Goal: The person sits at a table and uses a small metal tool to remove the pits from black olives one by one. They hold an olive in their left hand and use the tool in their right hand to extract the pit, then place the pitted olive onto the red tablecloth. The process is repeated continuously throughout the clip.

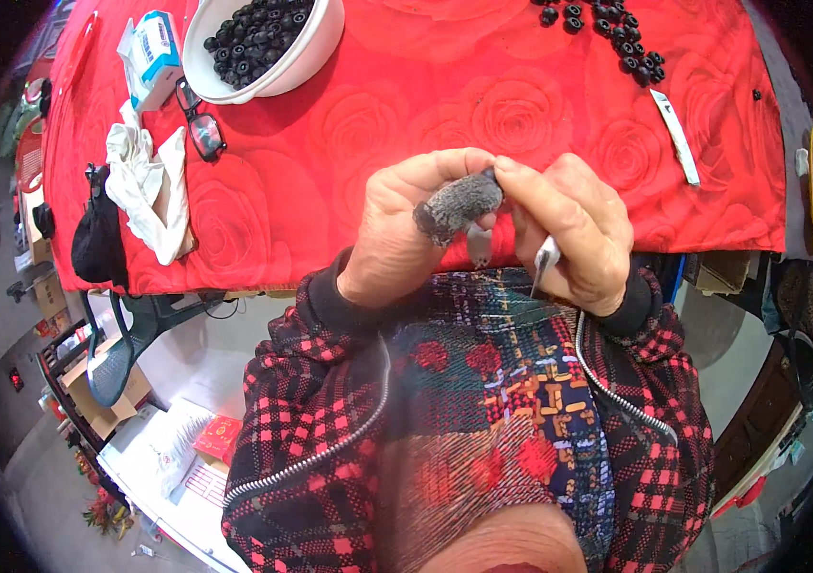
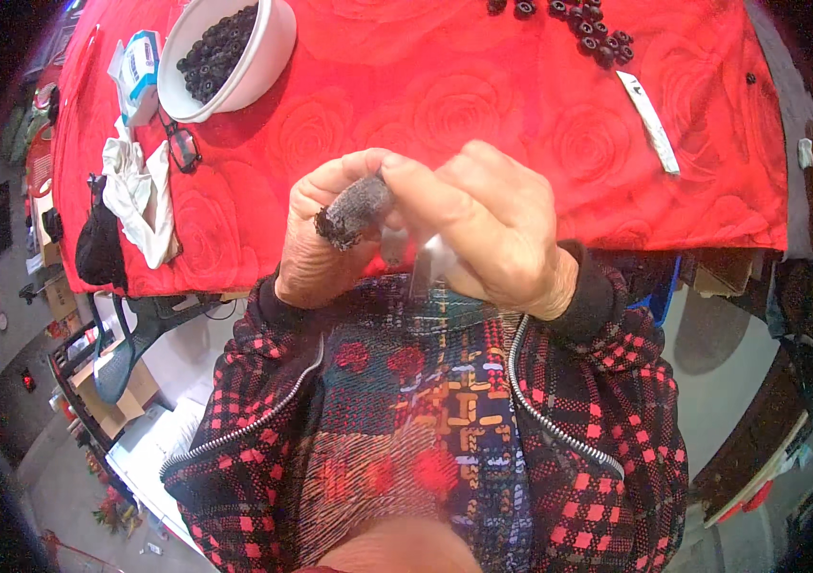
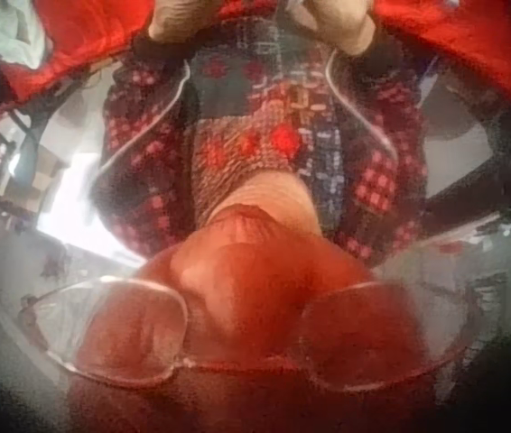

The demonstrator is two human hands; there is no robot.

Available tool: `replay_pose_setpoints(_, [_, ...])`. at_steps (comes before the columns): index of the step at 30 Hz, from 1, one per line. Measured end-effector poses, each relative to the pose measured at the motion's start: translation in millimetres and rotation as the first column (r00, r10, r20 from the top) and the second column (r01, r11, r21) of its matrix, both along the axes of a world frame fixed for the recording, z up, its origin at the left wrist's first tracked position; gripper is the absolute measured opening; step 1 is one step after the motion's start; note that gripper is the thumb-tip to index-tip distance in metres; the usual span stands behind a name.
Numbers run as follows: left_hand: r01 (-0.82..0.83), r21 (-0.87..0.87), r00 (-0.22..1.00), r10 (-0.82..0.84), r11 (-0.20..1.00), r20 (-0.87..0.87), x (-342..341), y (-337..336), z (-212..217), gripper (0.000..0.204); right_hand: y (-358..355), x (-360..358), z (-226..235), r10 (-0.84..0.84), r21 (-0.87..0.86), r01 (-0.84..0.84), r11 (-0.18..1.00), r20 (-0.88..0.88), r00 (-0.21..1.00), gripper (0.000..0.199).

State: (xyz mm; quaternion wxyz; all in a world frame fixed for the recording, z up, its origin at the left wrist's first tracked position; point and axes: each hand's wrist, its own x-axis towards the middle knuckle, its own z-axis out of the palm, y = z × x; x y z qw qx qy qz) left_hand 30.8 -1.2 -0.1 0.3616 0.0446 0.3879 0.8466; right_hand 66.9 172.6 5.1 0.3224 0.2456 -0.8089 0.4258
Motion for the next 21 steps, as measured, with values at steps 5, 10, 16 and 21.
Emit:
replay_pose_setpoints(5, [-0.04, -0.125, 0.996, 0.03, 0.991, -0.079, 1, 0, 5, 0.026, 3, -2, 6, 0.069, -0.005, -0.069, 0.998, 0.121, 0.99, 0.045])
replay_pose_setpoints(10, [-0.041, -0.135, 0.976, 0.011, 0.99, -0.216, -4, -1, 5, 0.025, 17, 6, 14, 0.048, 0.003, -0.053, 0.999, 0.354, 0.934, 0.043])
replay_pose_setpoints(16, [-0.069, -0.174, 0.978, 0.032, 0.982, -0.208, -2, 3, 10, 0.032, 25, 8, 21, 0.316, -0.42, -0.022, 0.907, 0.646, 0.695, 0.028])
replay_pose_setpoints(21, [-0.014, -0.123, 0.966, -0.019, 0.992, -0.258, -5, -1, 4, 0.025, 23, -2, 12, 0.18, -0.206, -0.074, 0.976, 0.563, 0.807, 0.019])
